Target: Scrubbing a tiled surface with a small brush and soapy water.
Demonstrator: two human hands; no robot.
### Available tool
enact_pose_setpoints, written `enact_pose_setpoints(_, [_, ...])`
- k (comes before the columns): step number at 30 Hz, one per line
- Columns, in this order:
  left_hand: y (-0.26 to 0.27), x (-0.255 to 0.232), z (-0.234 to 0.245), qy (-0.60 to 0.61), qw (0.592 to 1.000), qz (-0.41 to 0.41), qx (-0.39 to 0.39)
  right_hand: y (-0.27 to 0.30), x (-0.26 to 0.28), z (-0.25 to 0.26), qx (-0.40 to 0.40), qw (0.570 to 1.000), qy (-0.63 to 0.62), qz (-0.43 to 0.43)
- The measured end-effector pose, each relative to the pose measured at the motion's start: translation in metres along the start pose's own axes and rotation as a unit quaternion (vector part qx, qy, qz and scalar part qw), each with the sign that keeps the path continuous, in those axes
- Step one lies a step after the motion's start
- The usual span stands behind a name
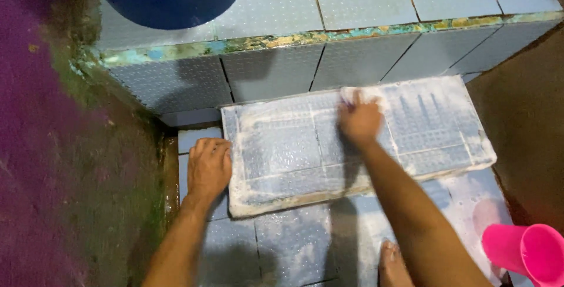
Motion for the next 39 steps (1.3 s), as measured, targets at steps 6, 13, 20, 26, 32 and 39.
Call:
enact_pose_setpoints(6, [0.002,0.002,0.0,0.021,1.0,0.001,-0.009,0.0,-0.057,-0.037,-0.122,0.99,0.066,-0.019])
enact_pose_setpoints(13, [0.017,0.02,0.008,-0.013,1.0,0.004,-0.009,0.065,0.104,-0.082,-0.014,0.996,-0.057,0.059])
enact_pose_setpoints(20, [0.024,0.029,0.024,-0.021,0.999,0.033,0.012,0.114,0.202,-0.1,0.069,0.957,-0.07,0.273])
enact_pose_setpoints(26, [0.025,0.036,-0.006,-0.008,0.999,0.029,0.015,0.075,0.131,-0.084,0.075,0.961,-0.083,0.253])
enact_pose_setpoints(32, [0.013,0.013,-0.012,0.026,1.0,0.007,0.008,0.029,0.02,-0.05,-0.022,0.996,-0.003,0.086])
enact_pose_setpoints(39, [0.037,0.048,-0.006,0.003,1.0,0.004,-0.025,0.066,0.076,-0.079,-0.11,0.981,-0.091,0.129])
Point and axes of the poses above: each hand's wrist, its own y-axis away from the middle knuckle, its own z-axis out of the back of the hand, x = y × z, the point moved 1 cm from there along -y, towards the middle knuckle, and after that the axes turned 4 degrees about -x, right-handed, at the moved point
